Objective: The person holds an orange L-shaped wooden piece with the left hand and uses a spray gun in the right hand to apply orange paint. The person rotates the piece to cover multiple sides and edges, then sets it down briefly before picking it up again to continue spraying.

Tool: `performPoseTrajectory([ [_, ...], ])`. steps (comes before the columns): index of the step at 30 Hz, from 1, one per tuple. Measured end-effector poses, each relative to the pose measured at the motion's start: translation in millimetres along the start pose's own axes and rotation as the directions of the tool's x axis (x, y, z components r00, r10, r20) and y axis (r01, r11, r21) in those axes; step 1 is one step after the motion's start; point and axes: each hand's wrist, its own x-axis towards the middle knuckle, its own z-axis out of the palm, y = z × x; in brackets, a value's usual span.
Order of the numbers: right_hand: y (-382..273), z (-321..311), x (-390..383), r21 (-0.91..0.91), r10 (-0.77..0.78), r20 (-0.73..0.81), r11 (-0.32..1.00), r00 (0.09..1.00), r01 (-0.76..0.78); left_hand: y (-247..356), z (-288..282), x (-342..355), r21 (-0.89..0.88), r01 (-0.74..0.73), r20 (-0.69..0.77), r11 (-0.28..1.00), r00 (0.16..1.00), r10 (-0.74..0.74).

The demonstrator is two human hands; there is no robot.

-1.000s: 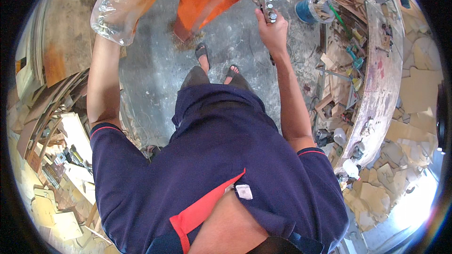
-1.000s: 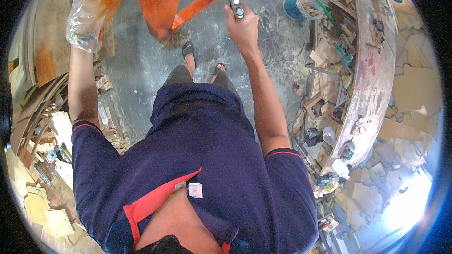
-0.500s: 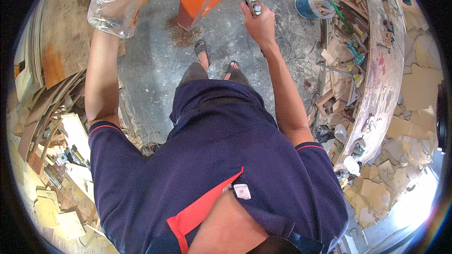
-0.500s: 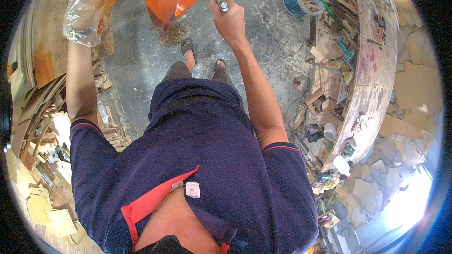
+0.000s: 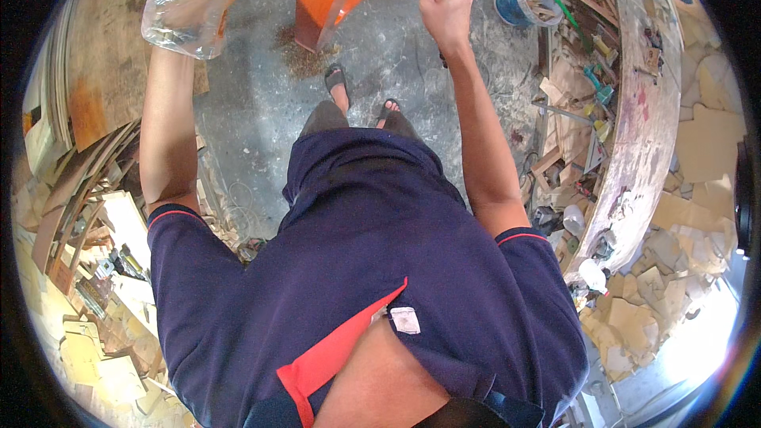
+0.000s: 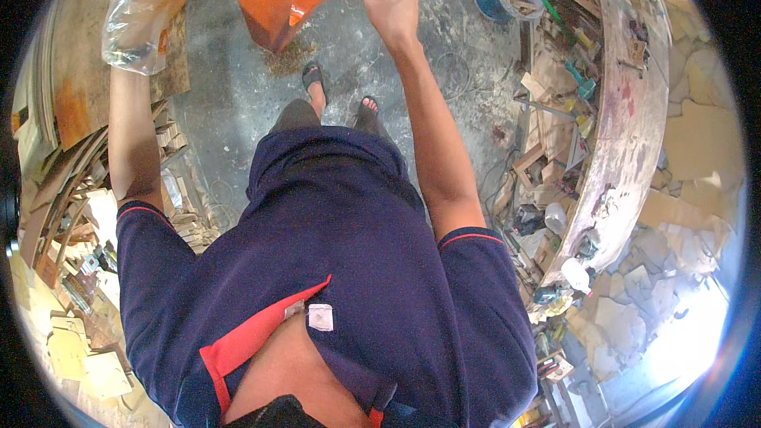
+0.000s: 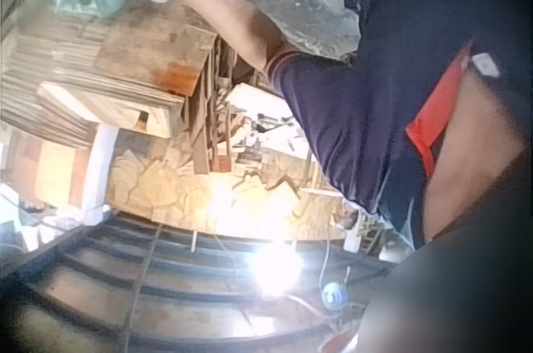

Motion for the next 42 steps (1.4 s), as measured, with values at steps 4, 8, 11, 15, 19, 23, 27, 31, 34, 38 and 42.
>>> performPoseTrajectory([
  [4, 11.9, 5.9, -13.2, -0.015, -0.016, 0.094, 1.0, 0.995, 0.018, 1.1, 1.6, 0.9, 0.008, 0.002, 0.004, 1.0, 1.0, -0.002],
  [8, 19.7, 8.6, -32.1, 0.007, 0.065, 0.214, 0.998, 0.975, -0.068, 0.5, 2.0, 1.5, 0.021, 0.01, 0.004, 1.0, 1.0, -0.01],
  [11, 21.0, 6.4, -45.4, 0.009, 0.097, 0.249, 0.995, 0.964, -0.102, -2.4, 2.5, 4.5, 0.024, 0.005, 0.004, 1.0, 1.0, -0.005],
  [15, 22.4, 1.9, -48.4, 0.004, 0.071, 0.197, 0.997, 0.978, -0.073, -5.0, 3.2, 5.1, 0.028, 0.003, 0.006, 1.0, 1.0, -0.004],
  [19, 23.9, -1.2, -36.1, 0.014, 0.035, 0.125, 0.999, 0.992, -0.037, -4.8, 3.8, 5.6, 0.035, -0.001, 0.008, 0.999, 1.0, 0.001],
  [23, 21.4, -8.0, -24.8, -0.025, 0.072, 0.094, 0.997, 0.993, -0.07, -4.3, 4.8, 6.0, 0.044, -0.004, 0.01, 0.999, 1.0, 0.003],
  [27, 20.5, -13.9, -11.7, -0.044, 0.074, 0.058, 0.996, 0.996, -0.071, -2.9, 3.8, 5.4, 0.055, -0.007, 0.009, 0.998, 1.0, 0.007],
  [31, 31.2, -16.4, 5.0, -0.064, -0.048, -0.029, 0.997, 0.998, 0.046, 0.4, 0.4, 5.8, 0.075, -0.015, 0.012, 0.997, 1.0, 0.014],
  [34, 44.0, -22.7, 23.0, -0.203, -0.091, -0.06, 0.976, 0.994, 0.077, 5.7, -4.6, 7.3, 0.099, -0.026, 0.015, 0.995, 1.0, 0.025],
  [38, 54.3, -51.5, 40.8, -0.005, 0.064, 0.254, 0.998, 0.965, -0.065, 17.4, -15.7, 9.8, 0.158, -0.039, 0.025, 0.987, 0.999, 0.036],
  [42, 49.6, -71.4, 35.7, -0.039, -0.009, 0.288, 0.999, 0.958, 0.021, 26.5, -27.0, 15.1, 0.22, -0.057, 0.034, 0.974, 0.998, 0.051],
])
